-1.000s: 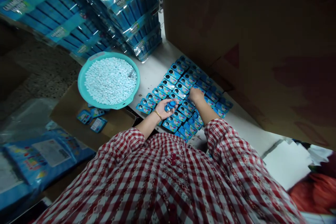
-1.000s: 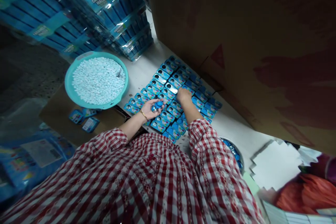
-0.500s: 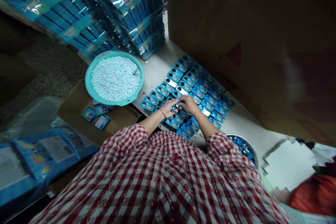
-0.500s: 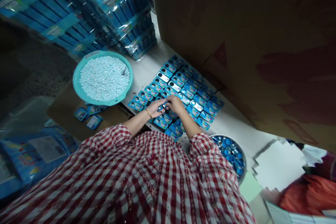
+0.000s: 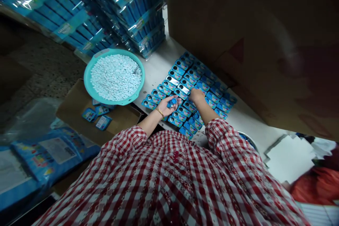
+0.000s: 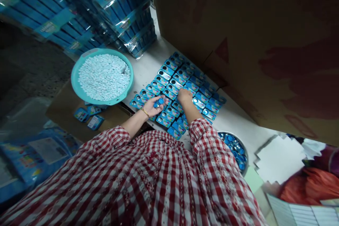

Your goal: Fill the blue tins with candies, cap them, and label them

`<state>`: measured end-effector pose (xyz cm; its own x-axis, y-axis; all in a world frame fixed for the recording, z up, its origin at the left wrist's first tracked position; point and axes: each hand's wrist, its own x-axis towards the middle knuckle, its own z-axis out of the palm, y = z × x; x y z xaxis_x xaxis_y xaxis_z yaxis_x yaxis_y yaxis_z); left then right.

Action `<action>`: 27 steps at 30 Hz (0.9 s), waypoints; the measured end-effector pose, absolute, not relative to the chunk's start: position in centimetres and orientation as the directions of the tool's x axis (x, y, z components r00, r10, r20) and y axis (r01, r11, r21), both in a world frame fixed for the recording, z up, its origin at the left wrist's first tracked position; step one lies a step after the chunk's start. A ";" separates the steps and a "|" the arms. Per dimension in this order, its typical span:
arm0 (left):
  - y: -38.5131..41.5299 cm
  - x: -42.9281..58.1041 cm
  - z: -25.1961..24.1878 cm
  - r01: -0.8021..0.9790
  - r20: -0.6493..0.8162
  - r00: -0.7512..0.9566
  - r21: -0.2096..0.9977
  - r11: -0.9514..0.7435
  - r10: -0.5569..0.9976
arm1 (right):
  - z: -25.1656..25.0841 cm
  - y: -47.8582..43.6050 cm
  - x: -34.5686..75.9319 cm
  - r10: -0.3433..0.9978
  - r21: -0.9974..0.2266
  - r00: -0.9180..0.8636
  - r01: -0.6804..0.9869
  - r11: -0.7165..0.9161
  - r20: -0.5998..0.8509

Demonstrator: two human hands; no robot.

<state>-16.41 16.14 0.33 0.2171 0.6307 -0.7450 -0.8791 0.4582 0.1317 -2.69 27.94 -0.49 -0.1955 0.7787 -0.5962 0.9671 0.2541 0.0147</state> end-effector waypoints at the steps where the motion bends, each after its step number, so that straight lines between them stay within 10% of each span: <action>1: 16.2 -16.5 0.3 -0.875 -0.737 0.222 0.137 0.464 0.638 | -0.5 28.1 -2.7 0.777 0.025 -0.192 0.966 0.258 -0.600; 6: 16.0 -16.9 -0.1 -0.828 -0.728 0.216 0.217 0.517 0.651 | 0.6 27.6 -1.7 0.814 -0.019 -0.224 0.967 0.254 -0.536; 11: 15.7 -15.5 -0.2 -0.766 -0.728 0.166 0.329 0.552 0.665 | 1.2 23.5 -2.3 0.744 -0.542 -0.610 0.736 0.405 -0.272; 16: 14.5 -13.9 -0.3 -0.766 -0.718 0.137 0.360 0.532 0.683 | -0.1 21.7 -1.4 0.791 -0.690 -0.551 0.681 0.244 -0.264; 27: 9.9 -15.3 -0.4 -0.872 -0.777 0.000 0.307 0.381 0.629 | -0.3 23.2 -1.5 0.802 -0.125 -0.358 0.931 0.342 -0.479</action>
<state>-15.28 9.91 -0.39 0.0005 0.6289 -0.7775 -0.8721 0.3806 0.3074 -1.49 23.16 -0.30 -0.3584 0.8015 -0.4786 0.9314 0.3417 -0.1253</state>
